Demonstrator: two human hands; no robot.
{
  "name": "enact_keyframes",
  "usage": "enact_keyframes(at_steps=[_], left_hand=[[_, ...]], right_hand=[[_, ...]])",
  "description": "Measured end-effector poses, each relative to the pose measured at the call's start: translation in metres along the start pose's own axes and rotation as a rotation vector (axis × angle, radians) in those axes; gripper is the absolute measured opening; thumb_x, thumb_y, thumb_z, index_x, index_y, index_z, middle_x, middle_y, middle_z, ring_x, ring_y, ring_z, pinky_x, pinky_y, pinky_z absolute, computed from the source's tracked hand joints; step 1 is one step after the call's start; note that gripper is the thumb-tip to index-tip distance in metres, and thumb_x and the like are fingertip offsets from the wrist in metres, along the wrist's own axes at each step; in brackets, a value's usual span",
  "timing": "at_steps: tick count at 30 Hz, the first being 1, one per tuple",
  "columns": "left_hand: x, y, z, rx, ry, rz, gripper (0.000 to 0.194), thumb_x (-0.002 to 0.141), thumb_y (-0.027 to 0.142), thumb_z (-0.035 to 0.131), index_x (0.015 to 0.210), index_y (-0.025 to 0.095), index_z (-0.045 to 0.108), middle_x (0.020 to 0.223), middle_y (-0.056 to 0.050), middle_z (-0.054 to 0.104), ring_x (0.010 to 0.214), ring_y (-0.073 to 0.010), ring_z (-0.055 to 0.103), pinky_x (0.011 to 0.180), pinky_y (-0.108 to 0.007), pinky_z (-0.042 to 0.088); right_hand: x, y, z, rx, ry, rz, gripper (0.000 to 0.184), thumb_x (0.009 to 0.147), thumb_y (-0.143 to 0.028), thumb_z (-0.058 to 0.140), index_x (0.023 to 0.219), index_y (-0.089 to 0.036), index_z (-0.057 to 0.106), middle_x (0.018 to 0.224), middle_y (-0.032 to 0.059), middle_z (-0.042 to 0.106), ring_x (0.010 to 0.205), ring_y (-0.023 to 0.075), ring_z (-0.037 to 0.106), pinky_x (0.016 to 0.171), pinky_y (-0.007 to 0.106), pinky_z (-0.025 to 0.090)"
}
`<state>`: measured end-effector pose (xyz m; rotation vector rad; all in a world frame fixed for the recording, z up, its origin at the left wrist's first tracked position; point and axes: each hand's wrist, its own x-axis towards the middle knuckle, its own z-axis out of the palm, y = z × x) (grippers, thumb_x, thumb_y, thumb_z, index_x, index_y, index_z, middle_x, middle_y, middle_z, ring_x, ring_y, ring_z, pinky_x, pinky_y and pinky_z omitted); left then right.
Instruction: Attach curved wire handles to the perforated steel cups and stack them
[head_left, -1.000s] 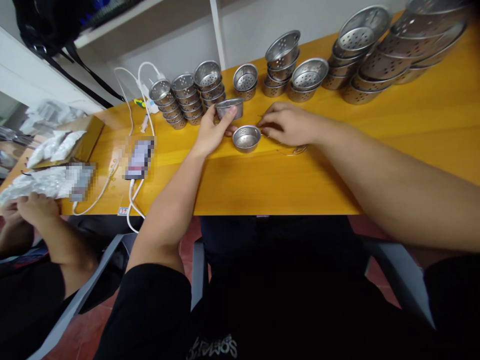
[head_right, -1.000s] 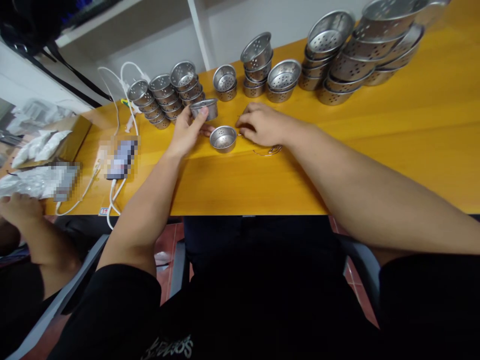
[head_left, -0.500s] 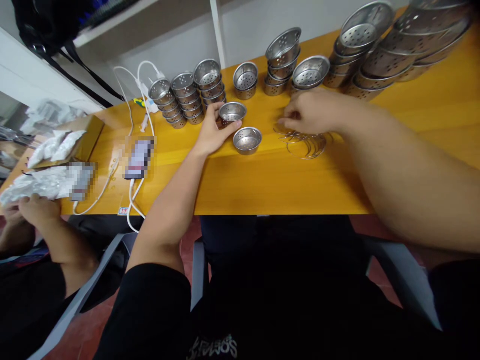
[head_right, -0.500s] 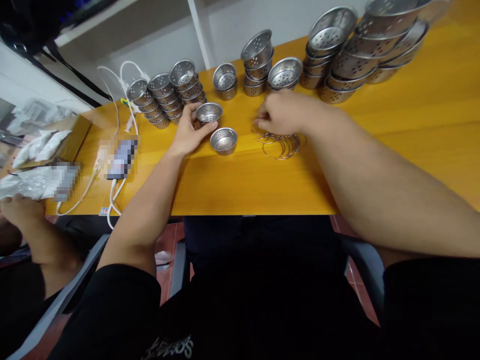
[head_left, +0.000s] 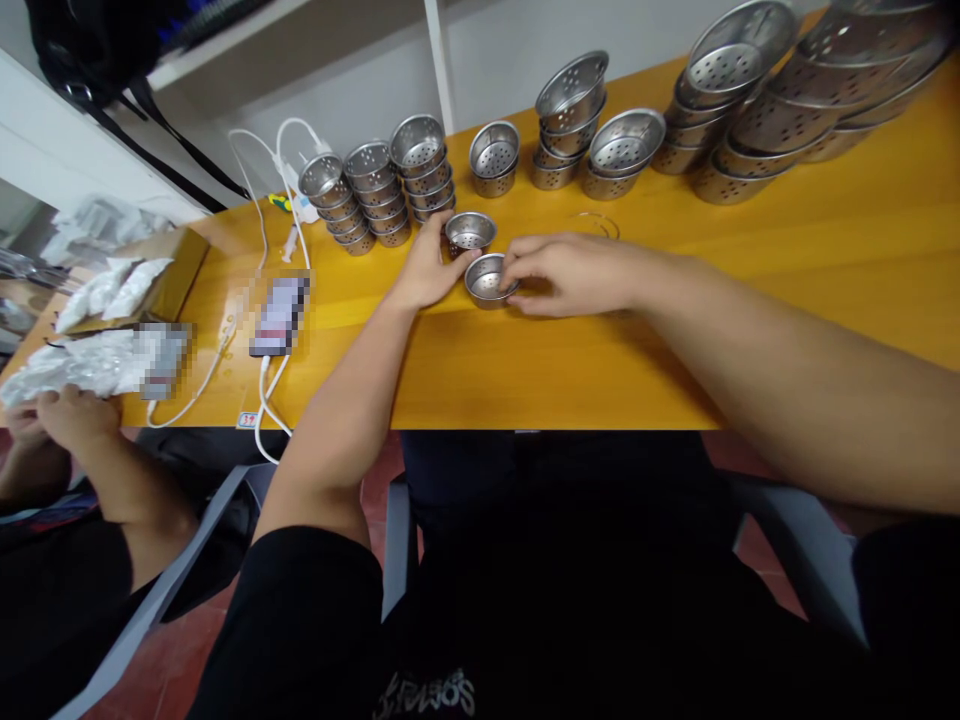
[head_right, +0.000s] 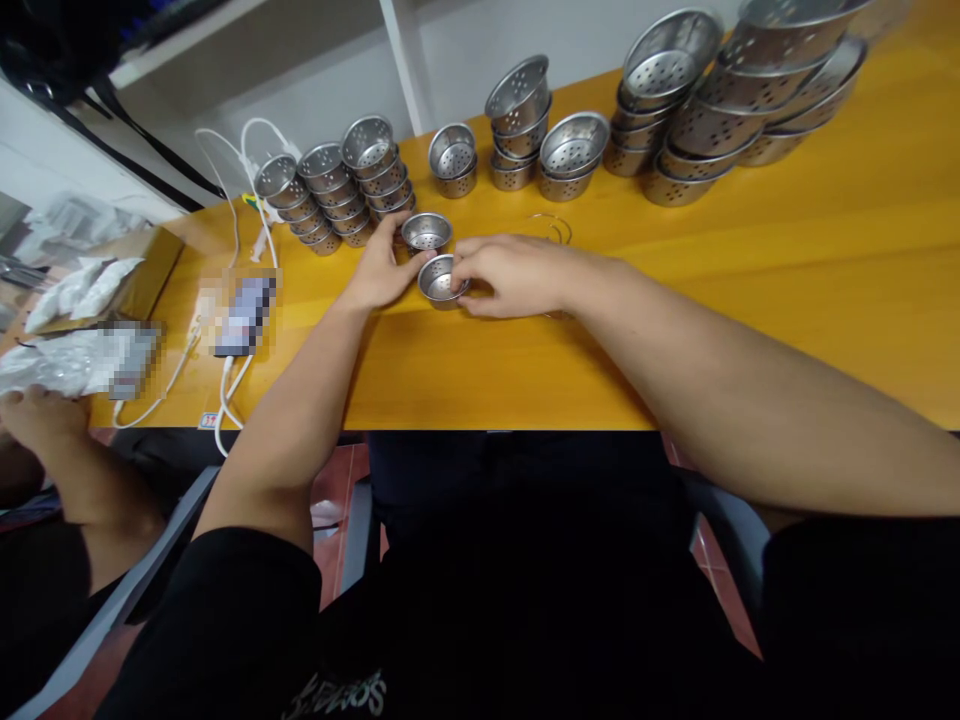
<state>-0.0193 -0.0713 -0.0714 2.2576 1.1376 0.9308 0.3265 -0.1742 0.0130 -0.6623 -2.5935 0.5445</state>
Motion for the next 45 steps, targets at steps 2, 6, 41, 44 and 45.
enact_keyframes(at_steps=[2,6,41,44,45], left_hand=[[-0.001,-0.003,0.001,0.010,-0.024,0.006,0.109,0.106,0.092,0.096,0.179,0.021,0.057,0.186,-0.028,0.069,0.177,-0.0480,0.069,0.160,-0.069,0.050],[-0.003,-0.004,0.006,0.016,-0.089,0.007,0.117,0.104,0.085,0.102,0.185,0.018,0.050,0.189,-0.030,0.065,0.182,-0.0493,0.066,0.162,-0.068,0.047],[-0.009,0.090,-0.019,0.066,-0.056,0.133,0.124,0.088,0.121,0.088,0.178,0.038,0.068,0.183,-0.014,0.073,0.179,-0.0529,0.066,0.158,-0.075,0.047],[-0.009,0.088,-0.016,0.081,-0.063,0.151,0.121,0.093,0.120,0.082,0.179,0.037,0.064,0.185,-0.015,0.071,0.181,-0.0518,0.065,0.160,-0.072,0.044],[-0.010,0.088,-0.015,0.085,-0.065,0.157,0.120,0.095,0.120,0.081,0.179,0.037,0.063,0.185,-0.015,0.070,0.181,-0.0517,0.064,0.161,-0.072,0.044]], right_hand=[[-0.002,0.004,-0.001,-0.010,-0.020,0.014,0.025,0.117,-0.054,0.082,0.122,-0.033,0.093,0.129,0.0101,0.084,0.108,0.0357,0.080,0.097,0.047,0.057],[-0.005,0.007,-0.006,-0.058,-0.041,0.045,0.033,0.122,-0.061,0.077,0.125,-0.034,0.095,0.125,0.0108,0.083,0.107,0.0374,0.079,0.095,0.049,0.055],[0.003,0.001,-0.008,0.067,0.309,0.228,0.078,0.118,-0.098,0.060,0.185,-0.059,0.074,0.161,0.0107,0.086,0.154,0.0566,0.067,0.128,0.086,0.056],[0.005,0.002,-0.004,0.030,0.261,0.252,0.091,0.109,-0.103,0.071,0.192,-0.067,0.065,0.156,0.0070,0.090,0.153,0.0591,0.065,0.126,0.088,0.056],[0.006,0.002,-0.003,-0.003,0.235,0.244,0.097,0.105,-0.106,0.074,0.193,-0.068,0.063,0.158,0.0060,0.089,0.154,0.0596,0.064,0.125,0.087,0.056]])
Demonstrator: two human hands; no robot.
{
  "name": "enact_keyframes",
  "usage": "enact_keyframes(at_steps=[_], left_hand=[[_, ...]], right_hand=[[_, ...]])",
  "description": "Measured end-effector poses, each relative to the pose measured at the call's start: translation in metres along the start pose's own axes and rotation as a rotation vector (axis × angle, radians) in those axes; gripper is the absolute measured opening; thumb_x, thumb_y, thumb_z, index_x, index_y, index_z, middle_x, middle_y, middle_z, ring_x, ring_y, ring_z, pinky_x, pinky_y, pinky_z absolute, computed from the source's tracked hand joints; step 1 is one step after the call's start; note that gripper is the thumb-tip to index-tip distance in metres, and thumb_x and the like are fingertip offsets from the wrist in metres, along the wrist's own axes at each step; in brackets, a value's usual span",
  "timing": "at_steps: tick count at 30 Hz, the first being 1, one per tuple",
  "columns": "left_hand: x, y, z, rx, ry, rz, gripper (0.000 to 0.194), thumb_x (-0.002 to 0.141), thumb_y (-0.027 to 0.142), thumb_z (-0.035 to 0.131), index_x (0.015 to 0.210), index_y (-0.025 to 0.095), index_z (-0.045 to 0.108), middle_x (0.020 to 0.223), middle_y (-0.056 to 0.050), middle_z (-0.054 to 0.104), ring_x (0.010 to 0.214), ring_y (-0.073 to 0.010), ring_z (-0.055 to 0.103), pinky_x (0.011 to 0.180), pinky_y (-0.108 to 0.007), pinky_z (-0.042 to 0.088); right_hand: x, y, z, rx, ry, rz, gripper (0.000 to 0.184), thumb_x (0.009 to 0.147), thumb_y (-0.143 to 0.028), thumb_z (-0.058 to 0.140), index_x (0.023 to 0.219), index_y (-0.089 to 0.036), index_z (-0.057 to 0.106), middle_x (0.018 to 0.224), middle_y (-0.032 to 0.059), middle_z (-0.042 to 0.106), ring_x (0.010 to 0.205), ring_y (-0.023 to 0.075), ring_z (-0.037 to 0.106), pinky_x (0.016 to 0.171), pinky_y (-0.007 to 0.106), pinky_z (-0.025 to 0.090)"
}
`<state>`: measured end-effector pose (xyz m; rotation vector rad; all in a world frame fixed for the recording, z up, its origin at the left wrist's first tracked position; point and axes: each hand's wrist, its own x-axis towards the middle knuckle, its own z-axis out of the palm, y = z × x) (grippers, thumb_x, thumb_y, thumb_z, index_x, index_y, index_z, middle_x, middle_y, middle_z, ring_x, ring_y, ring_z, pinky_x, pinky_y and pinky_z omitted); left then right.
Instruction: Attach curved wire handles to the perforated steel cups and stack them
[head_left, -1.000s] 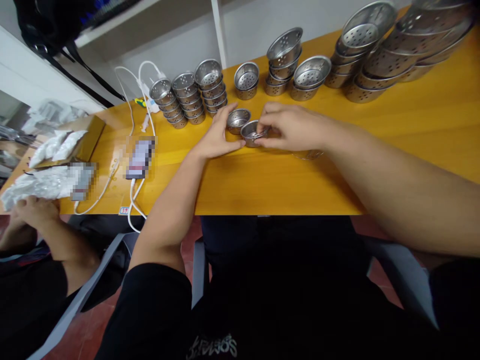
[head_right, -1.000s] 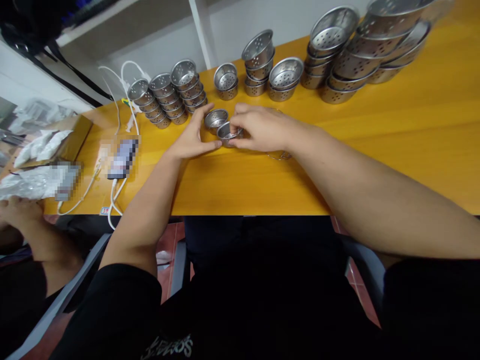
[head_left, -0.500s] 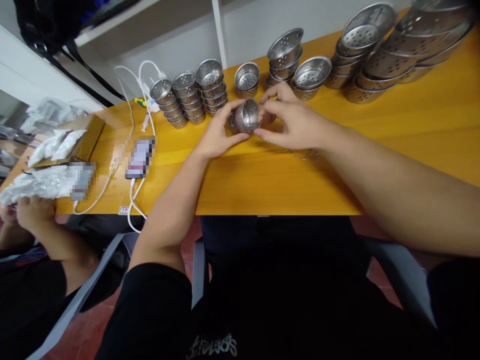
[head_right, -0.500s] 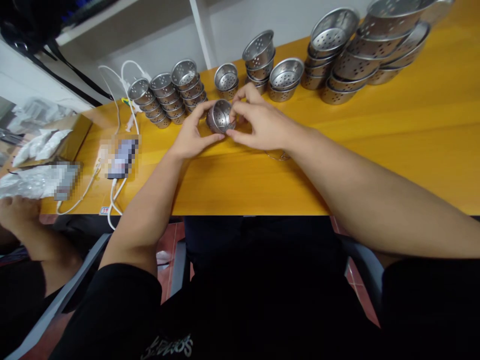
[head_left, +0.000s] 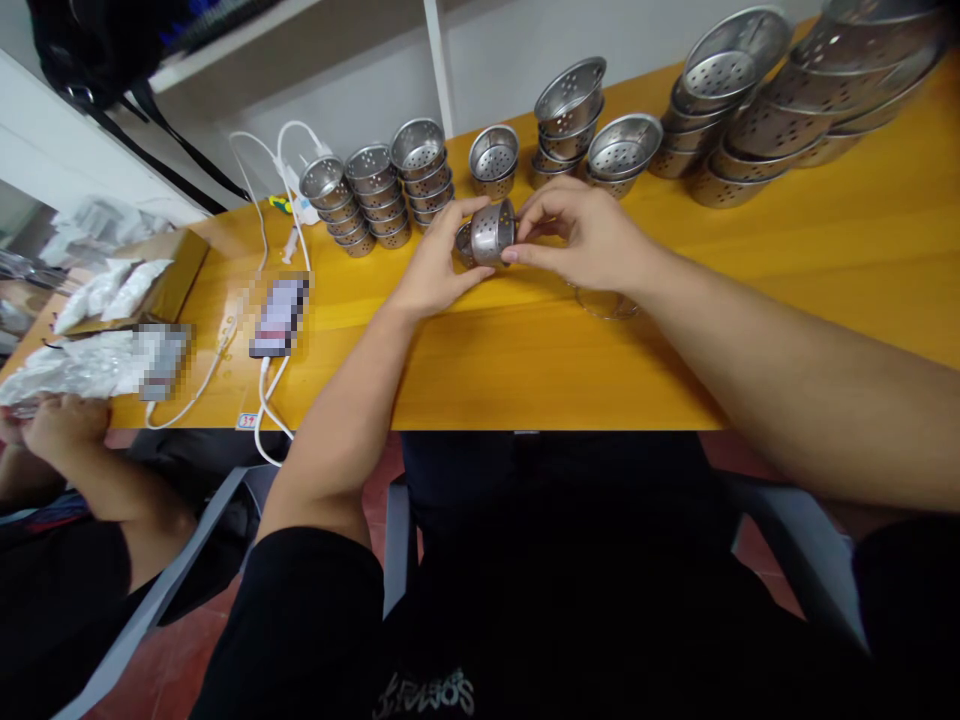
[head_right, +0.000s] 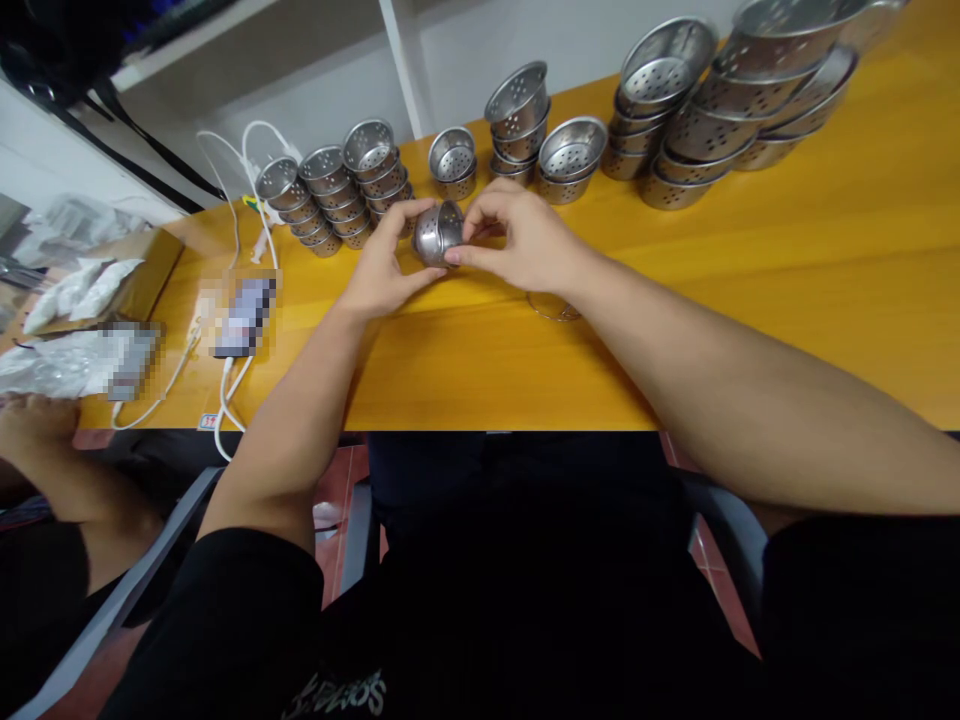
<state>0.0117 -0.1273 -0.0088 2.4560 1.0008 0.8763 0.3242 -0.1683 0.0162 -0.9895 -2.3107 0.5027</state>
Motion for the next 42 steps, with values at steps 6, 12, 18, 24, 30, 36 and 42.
enact_keyframes(at_steps=[6,12,18,24,30,36,42], left_hand=[[0.000,0.000,0.001,0.016,-0.011,0.015,0.120,0.097,0.119,0.076,0.180,0.034,0.058,0.184,-0.018,0.067,0.179,-0.0530,0.065,0.158,-0.072,0.045],[0.004,0.003,0.002,0.020,-0.004,-0.005,0.111,0.097,0.111,0.085,0.177,0.038,0.059,0.182,-0.015,0.068,0.177,-0.0546,0.065,0.157,-0.076,0.046],[0.004,-0.002,-0.006,0.020,0.027,0.022,0.113,0.100,0.102,0.091,0.188,0.041,0.055,0.192,-0.016,0.062,0.186,-0.0556,0.056,0.164,-0.075,0.038],[0.002,-0.029,-0.001,-0.053,0.171,-0.089,0.123,0.101,0.108,0.084,0.195,0.039,0.043,0.194,-0.017,0.060,0.187,-0.0479,0.057,0.163,-0.068,0.044],[0.002,-0.042,0.008,-0.106,0.221,-0.196,0.125,0.097,0.114,0.087,0.191,0.040,0.053,0.188,-0.017,0.066,0.184,-0.0467,0.061,0.163,-0.073,0.045],[0.001,-0.056,0.018,-0.156,0.140,-0.177,0.131,0.091,0.123,0.081,0.185,0.035,0.057,0.187,-0.020,0.068,0.182,-0.0485,0.065,0.157,-0.076,0.053],[0.002,-0.065,0.031,-0.335,0.129,-0.168,0.123,0.085,0.119,0.091,0.168,0.034,0.060,0.184,-0.021,0.074,0.176,-0.0438,0.074,0.156,-0.072,0.058]], right_hand=[[-0.001,0.000,-0.004,0.124,0.087,0.042,0.074,0.115,-0.102,0.070,0.150,-0.042,0.095,0.153,0.0180,0.083,0.135,0.0498,0.072,0.121,0.077,0.065],[0.000,-0.001,-0.004,0.044,0.093,0.015,0.085,0.106,-0.103,0.076,0.179,-0.061,0.081,0.148,0.0128,0.088,0.137,0.0572,0.071,0.113,0.086,0.064],[0.001,-0.003,-0.005,0.237,0.088,-0.034,0.082,0.109,-0.102,0.073,0.176,-0.056,0.084,0.154,0.0141,0.085,0.137,0.0551,0.074,0.117,0.085,0.062],[-0.004,0.025,-0.011,0.013,0.037,-0.081,0.055,0.117,-0.089,0.075,0.140,-0.043,0.094,0.158,0.0196,0.078,0.147,0.0546,0.068,0.133,0.082,0.055],[-0.003,0.060,-0.011,-0.067,-0.159,-0.109,0.047,0.113,-0.078,0.082,0.111,-0.031,0.084,0.129,0.0203,0.075,0.129,0.0500,0.074,0.127,0.076,0.062],[-0.003,0.041,-0.002,-0.023,-0.034,-0.050,0.062,0.120,-0.080,0.078,0.160,-0.034,0.086,0.157,0.0210,0.084,0.140,0.0524,0.075,0.129,0.076,0.060],[-0.003,0.013,0.006,0.067,-0.024,-0.057,0.080,0.119,-0.085,0.073,0.189,-0.045,0.071,0.180,0.0128,0.079,0.159,0.0557,0.071,0.138,0.082,0.054]])
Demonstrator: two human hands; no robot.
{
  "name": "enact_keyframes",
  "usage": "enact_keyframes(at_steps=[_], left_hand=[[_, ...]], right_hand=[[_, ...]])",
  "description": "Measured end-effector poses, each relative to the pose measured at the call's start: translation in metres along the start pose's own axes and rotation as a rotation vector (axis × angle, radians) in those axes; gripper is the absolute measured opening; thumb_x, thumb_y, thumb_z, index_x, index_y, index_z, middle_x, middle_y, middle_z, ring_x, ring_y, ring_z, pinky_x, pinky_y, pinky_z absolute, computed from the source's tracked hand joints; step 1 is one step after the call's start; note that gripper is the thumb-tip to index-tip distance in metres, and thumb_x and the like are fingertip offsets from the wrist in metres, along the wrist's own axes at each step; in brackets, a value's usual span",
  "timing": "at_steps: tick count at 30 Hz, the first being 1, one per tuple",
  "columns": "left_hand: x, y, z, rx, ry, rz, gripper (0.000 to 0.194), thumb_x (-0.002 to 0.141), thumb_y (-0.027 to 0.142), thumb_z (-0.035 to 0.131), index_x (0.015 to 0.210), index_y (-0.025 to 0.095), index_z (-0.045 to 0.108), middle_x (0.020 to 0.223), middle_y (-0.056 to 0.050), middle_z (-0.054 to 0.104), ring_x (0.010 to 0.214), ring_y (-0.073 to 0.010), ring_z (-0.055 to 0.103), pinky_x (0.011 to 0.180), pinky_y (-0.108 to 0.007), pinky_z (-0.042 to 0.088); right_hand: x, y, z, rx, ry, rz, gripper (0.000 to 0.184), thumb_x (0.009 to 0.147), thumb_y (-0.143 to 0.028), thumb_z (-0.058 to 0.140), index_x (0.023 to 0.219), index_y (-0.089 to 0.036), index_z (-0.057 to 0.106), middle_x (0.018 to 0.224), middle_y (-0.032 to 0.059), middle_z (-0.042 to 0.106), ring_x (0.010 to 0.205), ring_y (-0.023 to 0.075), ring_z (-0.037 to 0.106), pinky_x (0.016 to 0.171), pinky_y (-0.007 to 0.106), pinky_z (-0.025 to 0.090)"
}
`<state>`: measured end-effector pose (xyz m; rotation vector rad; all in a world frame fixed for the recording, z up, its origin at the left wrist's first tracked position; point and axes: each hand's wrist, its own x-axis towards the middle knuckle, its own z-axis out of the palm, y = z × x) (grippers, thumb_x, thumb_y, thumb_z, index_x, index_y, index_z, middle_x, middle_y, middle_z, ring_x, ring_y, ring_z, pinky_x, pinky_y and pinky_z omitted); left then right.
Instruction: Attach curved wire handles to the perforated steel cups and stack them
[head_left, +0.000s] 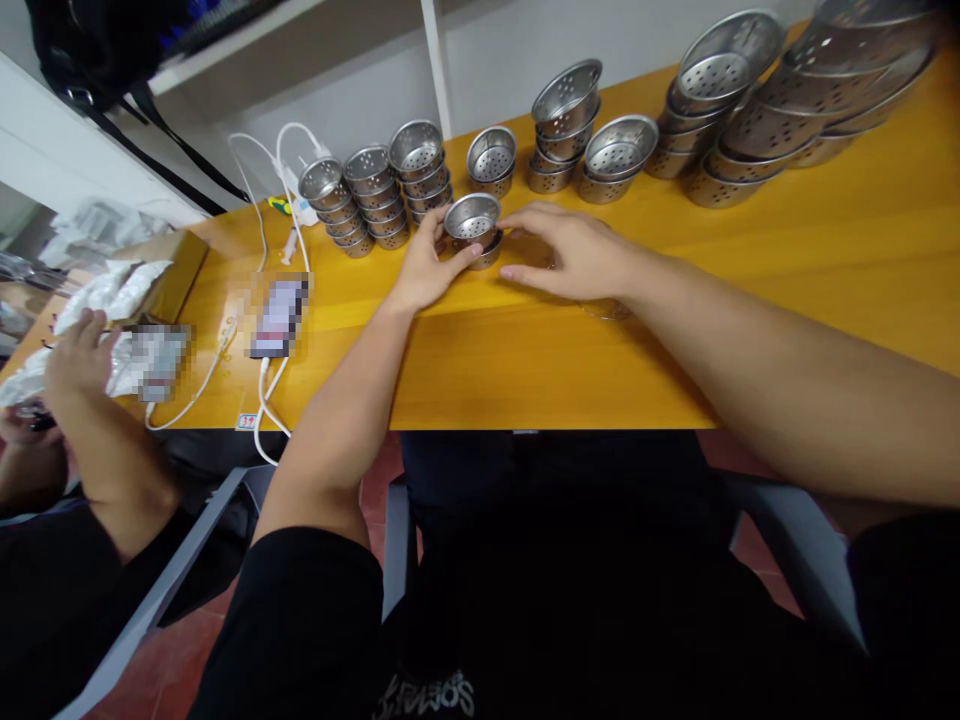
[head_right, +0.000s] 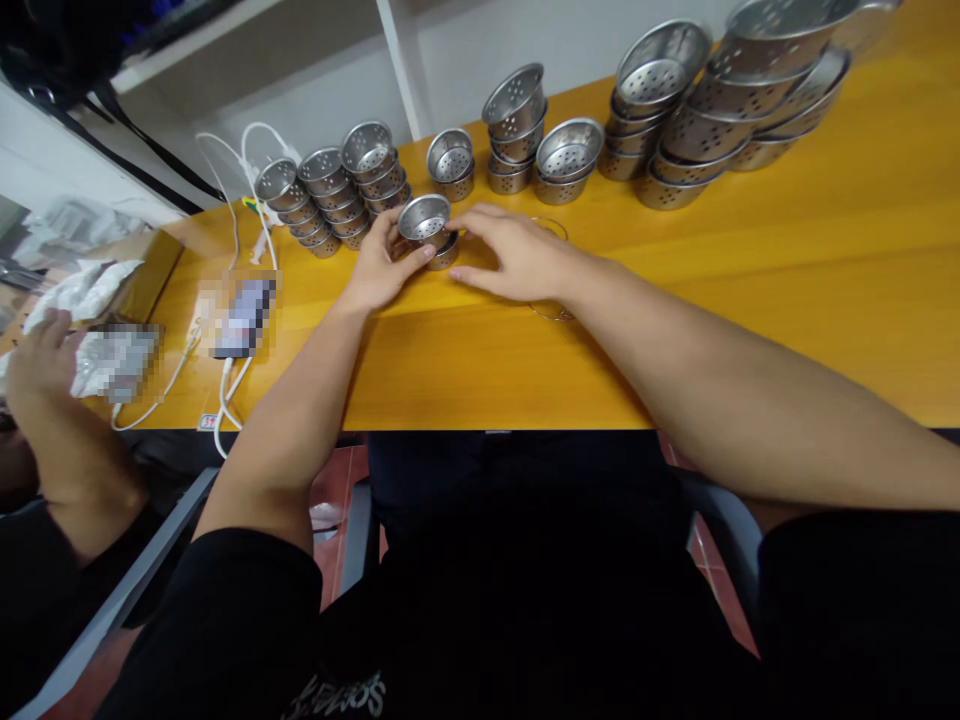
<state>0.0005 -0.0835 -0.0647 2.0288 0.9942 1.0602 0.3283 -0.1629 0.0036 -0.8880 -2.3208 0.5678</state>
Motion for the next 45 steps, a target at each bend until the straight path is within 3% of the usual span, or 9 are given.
enact_keyframes(at_steps=[5,10,20,26,30,33,35,40,45], left_hand=[[-0.001,0.002,0.002,0.010,-0.025,-0.003,0.126,0.084,0.118,0.093,0.165,0.028,0.062,0.179,-0.025,0.077,0.171,-0.0461,0.078,0.156,-0.076,0.057],[0.000,0.005,0.002,0.052,-0.036,-0.025,0.127,0.083,0.121,0.091,0.165,0.028,0.064,0.180,-0.025,0.078,0.167,-0.0475,0.080,0.152,-0.075,0.060],[-0.004,0.016,0.000,-0.045,-0.048,0.017,0.111,0.092,0.109,0.097,0.157,0.022,0.070,0.168,-0.026,0.085,0.158,-0.0434,0.086,0.148,-0.063,0.066],[-0.003,0.013,0.001,-0.035,-0.055,0.030,0.110,0.095,0.106,0.096,0.159,0.020,0.070,0.167,-0.027,0.084,0.155,-0.0443,0.087,0.146,-0.066,0.068],[-0.006,0.013,-0.002,0.016,-0.089,0.008,0.114,0.096,0.103,0.098,0.168,0.021,0.065,0.176,-0.029,0.078,0.164,-0.0477,0.082,0.149,-0.069,0.064],[-0.006,0.010,-0.004,0.069,-0.074,-0.018,0.130,0.092,0.100,0.105,0.183,0.023,0.054,0.188,-0.030,0.070,0.176,-0.0499,0.073,0.153,-0.072,0.059],[-0.005,0.009,-0.005,0.094,-0.064,-0.022,0.132,0.089,0.102,0.105,0.183,0.025,0.054,0.189,-0.030,0.068,0.178,-0.0506,0.071,0.155,-0.074,0.057],[-0.005,0.015,-0.006,0.095,-0.082,-0.012,0.123,0.089,0.110,0.098,0.170,0.023,0.065,0.180,-0.028,0.077,0.169,-0.0499,0.079,0.152,-0.075,0.060],[-0.003,0.011,-0.009,0.119,-0.062,-0.020,0.123,0.090,0.106,0.100,0.175,0.027,0.060,0.185,-0.029,0.073,0.174,-0.0504,0.074,0.153,-0.078,0.058]], right_hand=[[0.001,-0.002,0.000,0.033,0.005,0.056,0.080,0.116,-0.089,0.074,0.187,-0.052,0.073,0.176,0.0080,0.083,0.162,0.0546,0.069,0.140,0.084,0.053],[-0.001,0.000,0.002,0.074,0.022,0.048,0.100,0.114,-0.088,0.079,0.202,-0.044,0.058,0.178,0.0114,0.082,0.162,0.0573,0.071,0.137,0.083,0.055],[0.000,0.024,0.014,0.088,0.109,-0.086,0.070,0.119,-0.083,0.083,0.180,-0.048,0.086,0.168,0.0090,0.087,0.159,0.0554,0.076,0.144,0.084,0.055],[0.000,0.028,0.019,0.060,0.121,-0.089,0.068,0.119,-0.085,0.082,0.178,-0.051,0.086,0.171,0.0064,0.085,0.155,0.0538,0.078,0.142,0.083,0.058],[0.000,0.015,0.000,0.018,0.187,0.033,0.069,0.119,-0.082,0.085,0.177,-0.046,0.082,0.172,0.0107,0.082,0.144,0.0500,0.080,0.142,0.078,0.058],[-0.002,0.007,-0.025,-0.119,0.292,0.196,0.052,0.125,-0.059,0.081,0.169,-0.030,0.084,0.171,0.0211,0.076,0.132,0.0427,0.082,0.137,0.065,0.062],[-0.004,0.008,-0.041,-0.277,0.344,0.301,0.046,0.125,-0.042,0.078,0.168,-0.025,0.084,0.170,0.0240,0.074,0.149,0.0415,0.076,0.142,0.057,0.058],[-0.010,0.026,-0.063,-0.476,0.229,0.574,0.054,0.129,-0.037,0.080,0.180,-0.019,0.081,0.180,0.0291,0.067,0.161,0.0433,0.073,0.143,0.051,0.055],[-0.007,0.038,-0.062,-0.504,0.127,0.644,0.052,0.134,-0.038,0.079,0.181,-0.016,0.083,0.183,0.0316,0.069,0.167,0.0452,0.073,0.142,0.051,0.055]])
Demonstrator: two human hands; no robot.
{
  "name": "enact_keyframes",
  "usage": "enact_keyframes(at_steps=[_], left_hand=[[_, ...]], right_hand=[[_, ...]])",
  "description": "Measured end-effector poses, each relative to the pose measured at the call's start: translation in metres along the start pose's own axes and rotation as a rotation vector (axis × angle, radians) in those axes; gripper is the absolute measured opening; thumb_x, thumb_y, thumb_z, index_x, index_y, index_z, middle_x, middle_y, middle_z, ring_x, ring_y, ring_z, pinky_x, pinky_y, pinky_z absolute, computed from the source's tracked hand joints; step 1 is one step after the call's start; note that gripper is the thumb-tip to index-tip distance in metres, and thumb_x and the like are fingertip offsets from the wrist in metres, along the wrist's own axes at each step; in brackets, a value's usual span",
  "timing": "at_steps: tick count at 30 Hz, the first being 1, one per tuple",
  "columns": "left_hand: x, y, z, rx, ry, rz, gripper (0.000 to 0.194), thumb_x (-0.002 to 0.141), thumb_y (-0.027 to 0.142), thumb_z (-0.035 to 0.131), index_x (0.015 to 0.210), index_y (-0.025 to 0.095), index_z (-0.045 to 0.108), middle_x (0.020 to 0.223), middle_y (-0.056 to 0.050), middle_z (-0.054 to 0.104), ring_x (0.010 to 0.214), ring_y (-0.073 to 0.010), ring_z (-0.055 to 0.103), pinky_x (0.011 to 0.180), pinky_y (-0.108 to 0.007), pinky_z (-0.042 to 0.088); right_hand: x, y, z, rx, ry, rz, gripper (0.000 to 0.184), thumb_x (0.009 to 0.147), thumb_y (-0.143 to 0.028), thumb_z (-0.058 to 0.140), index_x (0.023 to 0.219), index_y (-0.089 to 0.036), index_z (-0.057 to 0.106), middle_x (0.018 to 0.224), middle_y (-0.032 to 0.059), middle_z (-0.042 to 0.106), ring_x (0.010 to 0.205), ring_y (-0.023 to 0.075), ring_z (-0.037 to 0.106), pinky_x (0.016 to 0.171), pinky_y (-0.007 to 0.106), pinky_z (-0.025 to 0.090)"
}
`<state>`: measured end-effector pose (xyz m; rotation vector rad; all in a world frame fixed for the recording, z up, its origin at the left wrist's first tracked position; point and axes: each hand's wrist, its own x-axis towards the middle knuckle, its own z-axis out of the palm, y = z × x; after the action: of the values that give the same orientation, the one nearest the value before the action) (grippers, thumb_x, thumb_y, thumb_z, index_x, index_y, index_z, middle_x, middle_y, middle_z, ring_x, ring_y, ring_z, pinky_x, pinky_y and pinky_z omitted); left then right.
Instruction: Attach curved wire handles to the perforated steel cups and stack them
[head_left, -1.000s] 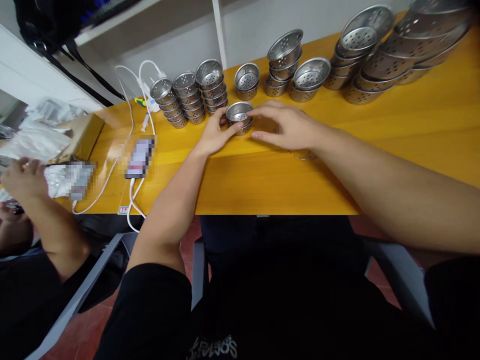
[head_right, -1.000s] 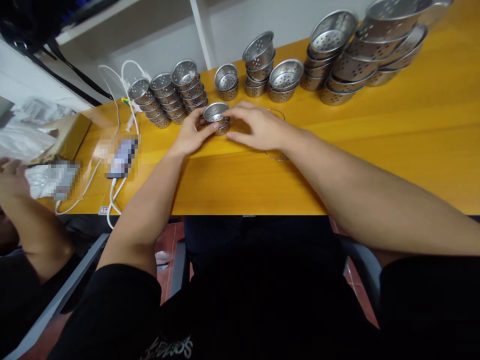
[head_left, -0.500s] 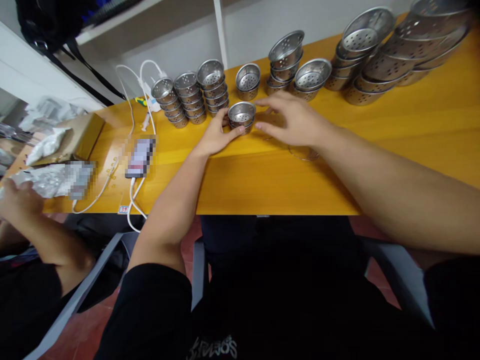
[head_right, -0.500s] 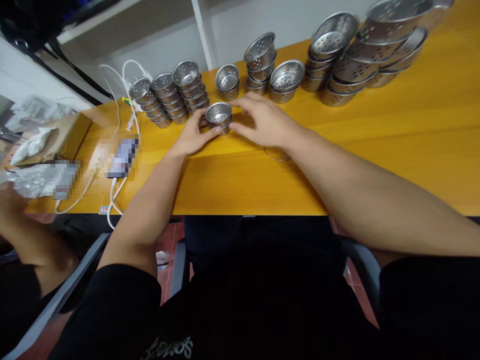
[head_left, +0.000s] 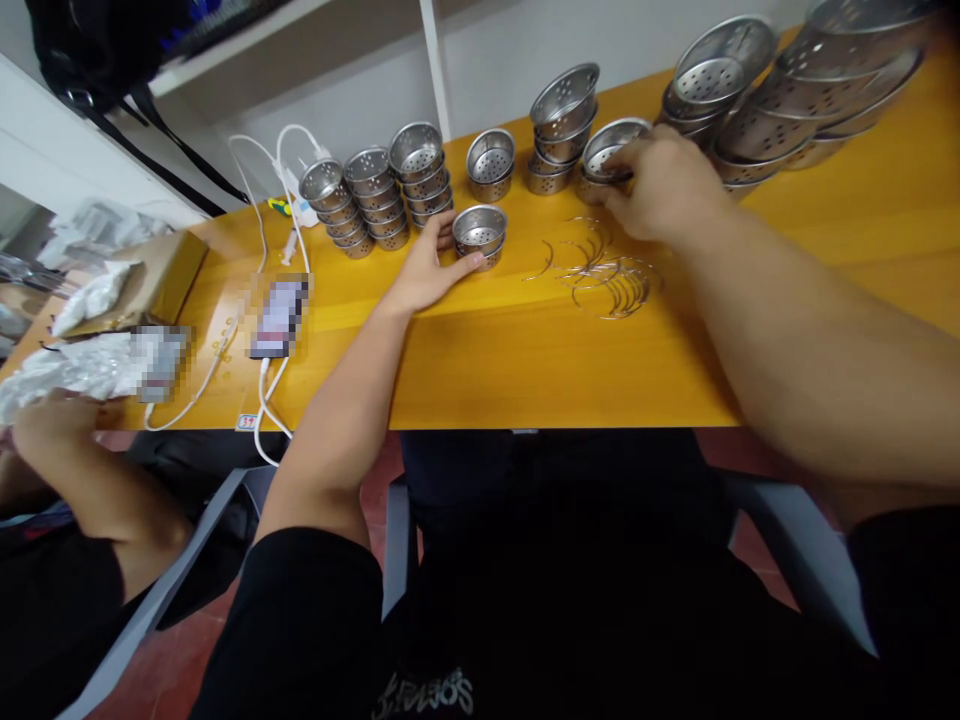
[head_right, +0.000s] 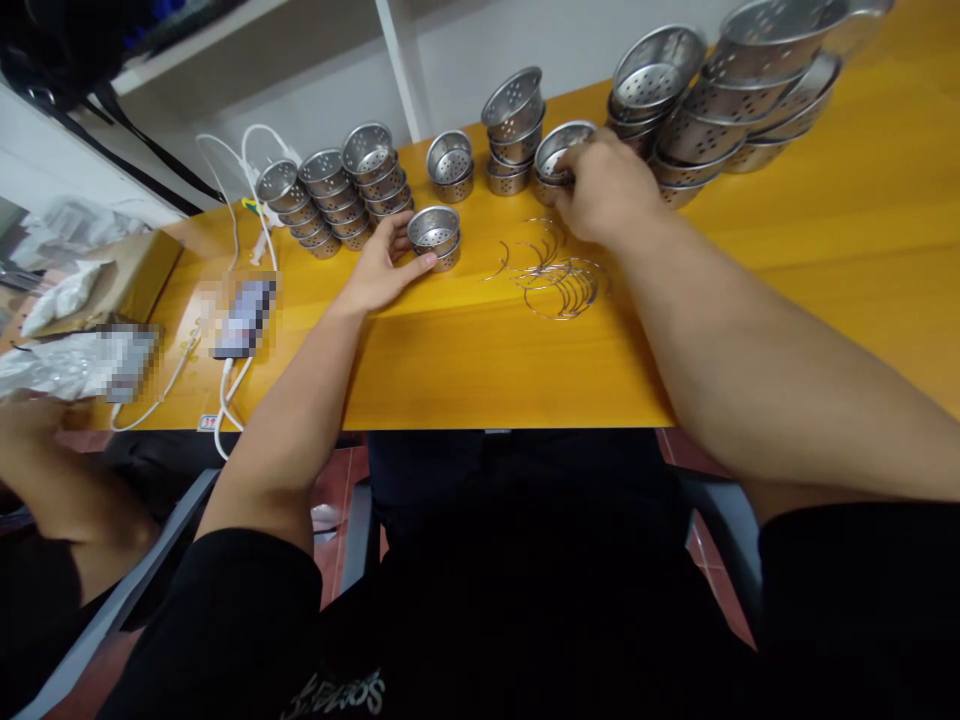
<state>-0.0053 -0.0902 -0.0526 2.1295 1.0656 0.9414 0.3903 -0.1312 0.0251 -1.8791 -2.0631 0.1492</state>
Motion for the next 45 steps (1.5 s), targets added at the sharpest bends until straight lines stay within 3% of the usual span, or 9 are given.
enact_keyframes(at_steps=[5,12,21,26,31,35,40,43,45], left_hand=[[0.001,-0.004,-0.002,-0.011,0.006,0.000,0.128,0.091,0.110,0.096,0.180,0.029,0.056,0.192,-0.028,0.066,0.180,-0.0508,0.069,0.152,-0.074,0.058],[-0.003,0.013,-0.006,0.009,0.013,-0.035,0.129,0.089,0.114,0.095,0.182,0.032,0.057,0.197,-0.027,0.062,0.184,-0.0530,0.064,0.153,-0.077,0.055],[-0.004,0.022,-0.008,0.039,0.015,-0.058,0.128,0.089,0.113,0.092,0.182,0.034,0.056,0.194,-0.028,0.064,0.187,-0.0531,0.059,0.155,-0.082,0.049],[-0.003,0.023,-0.006,0.025,0.050,-0.012,0.134,0.085,0.121,0.088,0.185,0.036,0.058,0.197,-0.024,0.062,0.185,-0.0514,0.061,0.159,-0.077,0.047],[-0.005,0.042,-0.009,0.119,0.106,0.044,0.139,0.089,0.125,0.075,0.194,0.037,0.052,0.199,-0.021,0.060,0.192,-0.0495,0.055,0.167,-0.068,0.039],[-0.011,0.073,-0.013,0.151,0.177,0.110,0.130,0.097,0.122,0.070,0.195,0.041,0.048,0.203,-0.015,0.056,0.198,-0.0460,0.047,0.171,-0.062,0.034],[-0.017,0.104,-0.006,0.148,0.102,0.198,0.130,0.097,0.125,0.065,0.195,0.042,0.045,0.201,-0.011,0.056,0.197,-0.0465,0.049,0.166,-0.061,0.041],[-0.018,0.109,0.000,0.179,0.040,0.185,0.128,0.094,0.126,0.066,0.189,0.040,0.054,0.187,-0.009,0.068,0.190,-0.0509,0.059,0.162,-0.066,0.046],[-0.018,0.108,0.001,0.181,0.028,0.180,0.125,0.094,0.126,0.067,0.182,0.038,0.061,0.179,-0.009,0.074,0.185,-0.0515,0.065,0.160,-0.066,0.049]], right_hand=[[0.005,-0.004,0.002,-0.043,-0.020,0.003,0.045,0.134,-0.028,0.070,0.173,-0.015,0.089,0.180,0.0303,0.076,0.169,0.0447,0.073,0.142,0.055,0.058],[0.005,-0.005,0.000,-0.049,-0.001,0.022,0.037,0.127,-0.034,0.083,0.160,-0.022,0.095,0.162,0.0223,0.089,0.152,0.0430,0.084,0.132,0.052,0.065],[-0.003,-0.016,-0.008,-0.007,-0.001,0.037,0.041,0.130,-0.048,0.087,0.155,-0.015,0.095,0.157,0.0263,0.091,0.150,0.0446,0.086,0.130,0.052,0.066],[-0.010,-0.026,-0.016,0.064,0.027,0.045,0.025,0.123,-0.033,0.092,0.144,-0.021,0.095,0.156,0.0235,0.091,0.145,0.0433,0.084,0.128,0.052,0.065],[-0.023,-0.038,-0.019,0.179,0.106,-0.115,0.015,0.117,-0.039,0.087,0.130,-0.031,0.084,0.165,0.0217,0.082,0.154,0.0508,0.074,0.139,0.066,0.059],[-0.043,-0.058,-0.022,0.395,0.097,-0.385,0.020,0.119,-0.059,0.079,0.124,-0.040,0.077,0.167,0.0150,0.077,0.156,0.0487,0.071,0.141,0.068,0.057],[-0.060,-0.083,-0.003,0.601,0.032,-0.640,0.036,0.119,-0.074,0.079,0.115,-0.038,0.078,0.141,0.0114,0.084,0.126,0.0446,0.078,0.121,0.069,0.069],[-0.059,-0.086,0.017,0.695,0.047,-0.676,0.033,0.117,-0.071,0.083,0.118,-0.038,0.083,0.129,0.0108,0.085,0.117,0.0437,0.080,0.111,0.068,0.073],[-0.057,-0.084,0.026,0.727,0.041,-0.666,0.031,0.116,-0.068,0.085,0.132,-0.042,0.088,0.132,0.0098,0.087,0.121,0.0445,0.081,0.111,0.067,0.074]])
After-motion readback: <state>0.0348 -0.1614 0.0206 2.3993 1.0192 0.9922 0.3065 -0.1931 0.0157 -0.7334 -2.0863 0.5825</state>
